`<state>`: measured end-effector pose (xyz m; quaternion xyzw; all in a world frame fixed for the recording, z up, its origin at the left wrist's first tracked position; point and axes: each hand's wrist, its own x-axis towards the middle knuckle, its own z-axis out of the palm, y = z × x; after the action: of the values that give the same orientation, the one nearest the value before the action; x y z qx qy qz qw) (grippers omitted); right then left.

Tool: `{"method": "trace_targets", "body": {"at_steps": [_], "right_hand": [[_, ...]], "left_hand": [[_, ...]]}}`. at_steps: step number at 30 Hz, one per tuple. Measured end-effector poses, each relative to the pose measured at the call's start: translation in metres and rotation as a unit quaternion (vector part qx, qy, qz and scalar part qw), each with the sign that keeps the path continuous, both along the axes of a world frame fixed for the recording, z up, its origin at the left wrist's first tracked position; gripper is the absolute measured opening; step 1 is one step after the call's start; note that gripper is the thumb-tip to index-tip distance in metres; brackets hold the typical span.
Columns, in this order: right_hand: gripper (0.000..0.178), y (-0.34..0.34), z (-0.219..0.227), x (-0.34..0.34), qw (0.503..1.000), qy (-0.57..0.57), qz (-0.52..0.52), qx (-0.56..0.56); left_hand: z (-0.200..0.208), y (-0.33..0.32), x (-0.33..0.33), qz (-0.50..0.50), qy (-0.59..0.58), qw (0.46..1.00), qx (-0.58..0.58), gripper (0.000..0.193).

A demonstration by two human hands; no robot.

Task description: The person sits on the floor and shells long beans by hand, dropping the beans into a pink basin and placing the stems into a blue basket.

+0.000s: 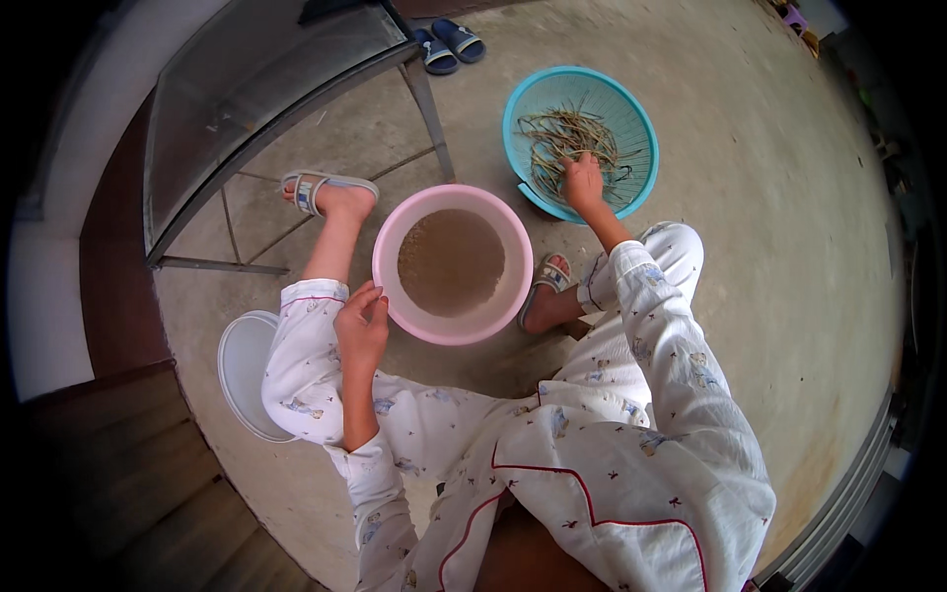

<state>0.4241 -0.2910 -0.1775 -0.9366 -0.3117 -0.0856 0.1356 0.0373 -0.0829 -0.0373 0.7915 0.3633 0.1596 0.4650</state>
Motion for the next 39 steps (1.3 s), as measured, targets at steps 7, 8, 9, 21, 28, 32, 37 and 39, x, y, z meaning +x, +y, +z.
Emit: {"method": "trace_targets", "body": {"at_steps": [7, 8, 9, 21, 28, 32, 37, 39], "right_hand": [[0.012, -0.003, -0.015, 0.031, 0.973, -0.067, 0.121, -0.185], [0.011, -0.005, -0.013, 0.033, 0.971, -0.08, 0.135, -0.182], [0.01, -0.009, -0.011, 0.036, 0.968, -0.093, 0.149, -0.18], [0.01, 0.008, 0.132, -0.062, 0.908, 0.318, 0.123, 0.243], [0.013, 0.054, 0.101, -0.189, 0.728, 0.603, 0.173, 0.276], [0.015, 0.062, 0.09, -0.213, 0.72, 0.622, 0.179, 0.25], [0.011, 0.064, 0.077, -0.22, 0.63, 0.682, 0.116, 0.353], [0.01, 0.062, 0.075, -0.22, 0.641, 0.665, 0.106, 0.368]], "left_hand": [[-0.012, -0.013, 0.009, -0.028, 0.033, 0.999, 0.008, 0.02], [-0.012, -0.012, 0.009, -0.026, 0.034, 0.999, 0.014, 0.02], [-0.013, -0.01, 0.009, -0.025, 0.036, 0.999, 0.02, 0.02], [-0.024, -0.027, 0.031, -0.007, -0.037, 0.992, -0.121, 0.025], [-0.017, -0.035, 0.061, 0.061, -0.134, 0.916, -0.374, 0.021], [-0.032, -0.032, 0.05, 0.078, -0.126, 0.908, -0.391, 0.017], [-0.034, -0.033, 0.052, 0.058, -0.103, 0.916, -0.384, 0.017], [-0.034, -0.036, 0.053, 0.062, -0.098, 0.923, -0.366, 0.017]]}}
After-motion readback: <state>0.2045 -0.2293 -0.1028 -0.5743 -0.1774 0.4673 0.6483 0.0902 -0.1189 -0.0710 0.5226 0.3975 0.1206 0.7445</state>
